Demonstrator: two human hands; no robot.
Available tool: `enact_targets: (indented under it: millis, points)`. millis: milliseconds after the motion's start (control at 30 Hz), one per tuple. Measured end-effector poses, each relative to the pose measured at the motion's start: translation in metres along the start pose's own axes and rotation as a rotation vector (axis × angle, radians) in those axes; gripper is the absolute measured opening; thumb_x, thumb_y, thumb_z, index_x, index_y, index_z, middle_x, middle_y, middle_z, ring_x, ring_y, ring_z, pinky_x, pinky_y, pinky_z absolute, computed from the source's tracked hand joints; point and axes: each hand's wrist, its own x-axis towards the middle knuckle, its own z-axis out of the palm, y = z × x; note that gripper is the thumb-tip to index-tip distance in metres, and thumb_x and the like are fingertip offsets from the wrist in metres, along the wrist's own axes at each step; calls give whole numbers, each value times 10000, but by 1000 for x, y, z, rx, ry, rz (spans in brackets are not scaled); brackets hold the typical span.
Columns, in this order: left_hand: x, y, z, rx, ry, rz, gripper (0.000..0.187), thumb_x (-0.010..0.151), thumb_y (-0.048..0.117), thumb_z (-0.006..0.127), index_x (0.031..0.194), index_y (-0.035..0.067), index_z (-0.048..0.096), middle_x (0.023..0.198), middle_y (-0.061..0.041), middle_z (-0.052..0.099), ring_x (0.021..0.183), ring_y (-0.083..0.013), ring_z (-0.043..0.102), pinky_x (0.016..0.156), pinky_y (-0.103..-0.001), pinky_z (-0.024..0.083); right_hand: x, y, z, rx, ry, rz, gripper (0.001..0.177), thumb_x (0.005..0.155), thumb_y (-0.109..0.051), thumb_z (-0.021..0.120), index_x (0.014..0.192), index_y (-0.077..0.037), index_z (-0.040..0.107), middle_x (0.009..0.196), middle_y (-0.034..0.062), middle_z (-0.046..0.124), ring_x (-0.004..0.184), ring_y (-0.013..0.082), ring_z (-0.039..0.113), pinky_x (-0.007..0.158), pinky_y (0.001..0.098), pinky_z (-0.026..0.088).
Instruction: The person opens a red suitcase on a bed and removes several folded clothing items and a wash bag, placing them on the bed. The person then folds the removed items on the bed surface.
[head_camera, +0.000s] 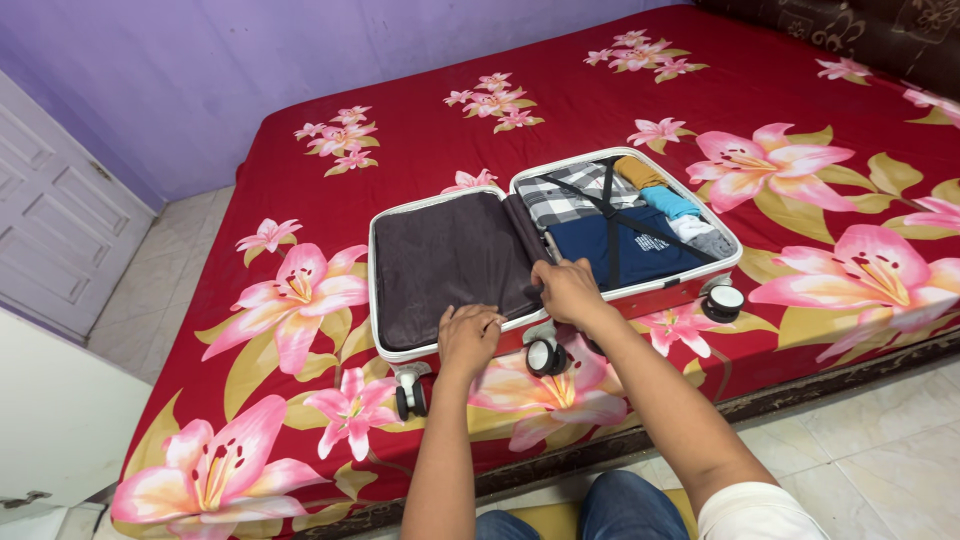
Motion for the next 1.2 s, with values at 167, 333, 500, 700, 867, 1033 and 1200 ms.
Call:
enact_targets:
  millis: [167,333,500,700,867,1033,1200]
  points:
    - [1,7,1,22,64,-20,178,813,229,628,807,151,788,893,-12,733,951,-240,654,1003,-398,452,-1,-18,13,-146,14,152,229,731,-22,664,931,-127,628,822,79,715,911,301,658,828,471,388]
    - [0,8,0,23,67,-12,173,816,242,633,814,147,778,848,-25,715,899,-244,655,894,-407,483,3,-12,25,-165,-15,201,176,750,-30,652,871,-157,661,895,60,714,965,280,648,834,473,393]
    - [0,8,1,13,98,12,159,815,241,655,835,149,783,860,-32,723,909,-255,665,864,-424,496,-1,-4,33,-89,43,153,207,719,-25,652,870,-159,698,897,50,711,962,283,645,820,480,398]
    - [10,-22,-15,-362,48,-126,182,905,257,674,995,128,766,1004,-60,756,961,-252,729,861,-387,561,-1,-12,31,-157,139,65,191,728,-26,668,865,-156,699,890,38,701,952,276,645,841,464,410]
    - [29,-89,-56,58,263,-226,178,927,212,646,1004,140,789,1115,-70,749,1098,-295,675,956,-430,518,32,-38,31,-60,83,-112,114,760,-145,722,870,-133,691,913,69,689,950,302,640,825,490,445]
    - [38,-134,-58,356,146,-513,394,890,305,652,1266,186,669,1354,-127,605,1255,-355,571,1049,-524,439,82,-82,56,75,-37,-301,126,786,-196,719,892,-134,692,950,72,690,974,302,650,804,486,483]
    - [41,-143,-50,299,-66,-775,557,948,421,584,1453,196,524,1460,-119,546,1299,-334,565,1072,-545,430,131,-115,97,118,-122,-392,82,823,-188,688,887,-136,692,952,67,697,990,293,665,858,484,500]
